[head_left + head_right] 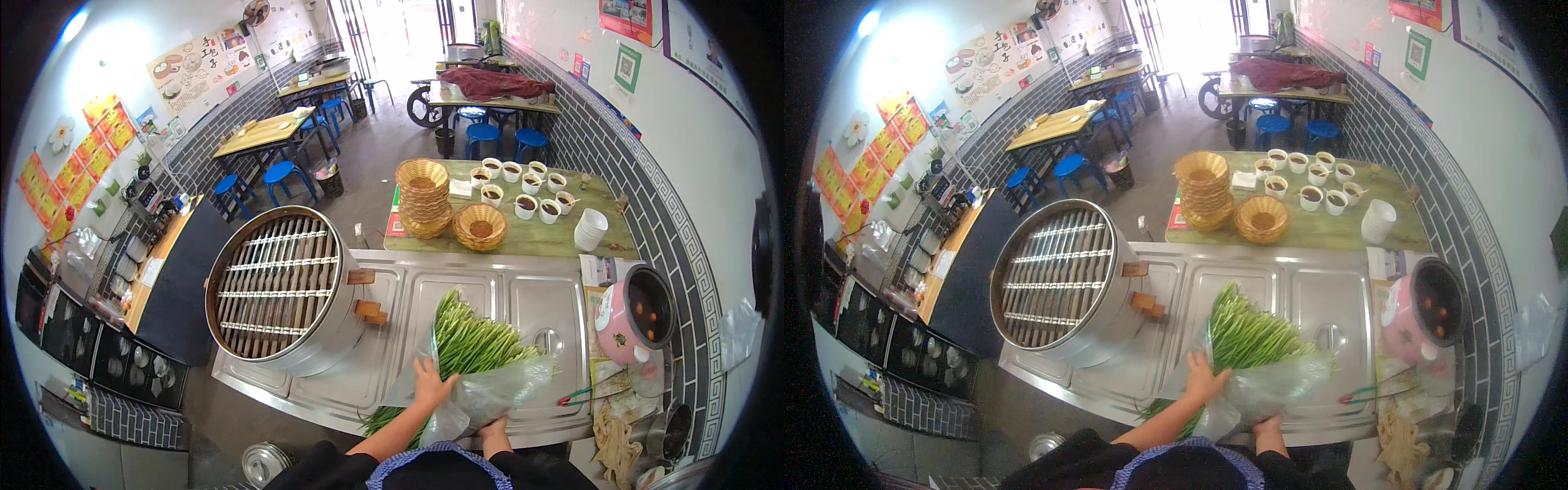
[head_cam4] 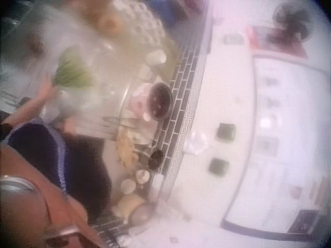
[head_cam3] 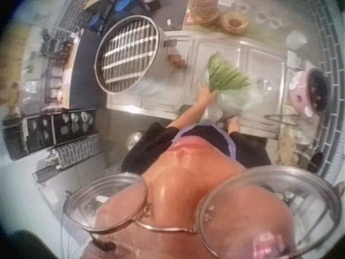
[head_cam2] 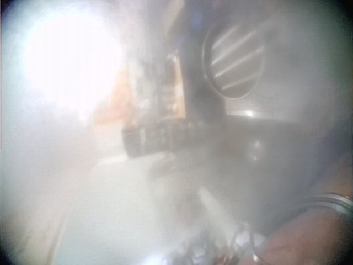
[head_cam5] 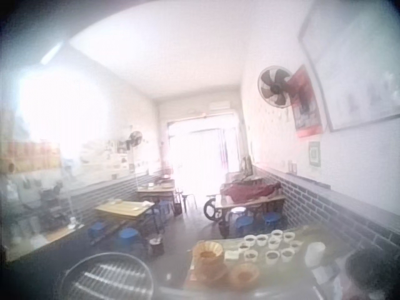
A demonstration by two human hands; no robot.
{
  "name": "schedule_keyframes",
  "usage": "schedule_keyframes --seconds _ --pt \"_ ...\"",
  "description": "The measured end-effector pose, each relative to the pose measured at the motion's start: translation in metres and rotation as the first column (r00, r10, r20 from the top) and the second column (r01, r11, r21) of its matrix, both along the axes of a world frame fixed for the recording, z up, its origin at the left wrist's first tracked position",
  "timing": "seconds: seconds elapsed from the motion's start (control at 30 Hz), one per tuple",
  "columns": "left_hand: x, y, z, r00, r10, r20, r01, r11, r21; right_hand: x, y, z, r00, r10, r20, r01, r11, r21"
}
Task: The person removes a large bundle of chives from a plastic bag, sorts through them on a counter, and then finely chops them with a cleaver on a wooden cutting board.
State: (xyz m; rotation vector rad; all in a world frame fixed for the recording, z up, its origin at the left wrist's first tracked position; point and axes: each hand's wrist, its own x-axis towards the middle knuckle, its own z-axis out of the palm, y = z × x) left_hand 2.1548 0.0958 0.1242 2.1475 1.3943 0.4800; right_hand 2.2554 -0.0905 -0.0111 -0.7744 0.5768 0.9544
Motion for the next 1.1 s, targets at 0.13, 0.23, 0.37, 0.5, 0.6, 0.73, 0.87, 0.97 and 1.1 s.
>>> schedule_keyframes --seconds 0.13,0.23,0.37,0.5,0.6,0.73,0.87,0.97,1.1 --pt "0.005 0.057 0.024 0.996 0.076 0.042 -0.053 0.913 -0.405 0.008 -0.002 -0.001 1.0 -0.016 0.002 0.016 1.0 -0.014" --pt "-0.058 0.124 -0.071 0.851 -0.368 -0.374 0.344 0.93 -0.132 -0.007 0.008 -0.002 0.998 0.058 -0.038 -0.058 0.998 0.01" --pt "-0.021 0.141 -0.069 0.968 -0.18 -0.175 0.12 0.945 -0.305 0.018 -0.027 -0.007 0.999 0.03 -0.022 -0.032 0.995 -0.097" --pt "-0.041 0.143 -0.106 0.975 -0.115 0.188 0.18 0.907 -0.381 0.038 -0.018 0.012 0.996 0.089 -0.019 -0.091 0.982 -0.164" --pt "-0.018 0.117 -0.071 0.973 0.136 0.188 0.022 0.75 -0.661 0.053 -0.027 0.016 0.996 0.084 -0.006 -0.083 0.974 -0.213" --pt "0.001 0.113 -0.014 0.986 0.014 0.169 0.139 0.5 -0.855 0.059 -0.029 0.013 0.993 0.117 -0.003 -0.114 0.964 -0.241" --pt "-0.002 0.087 -0.004 0.93 0.072 0.359 0.266 0.541 -0.798 0.07 -0.022 0.016 0.985 0.173 0.002 -0.166 0.95 -0.265" --pt "-0.015 0.073 0.004 0.941 0.116 0.317 0.186 0.608 -0.772 0.079 -0.019 0.016 0.968 0.251 0.017 -0.235 0.928 -0.289" --pt "-0.035 0.05 0.047 0.934 0.194 0.3 0.142 0.569 -0.81 0.09 -0.018 0.023 0.897 0.432 0.089 -0.38 0.86 -0.341"
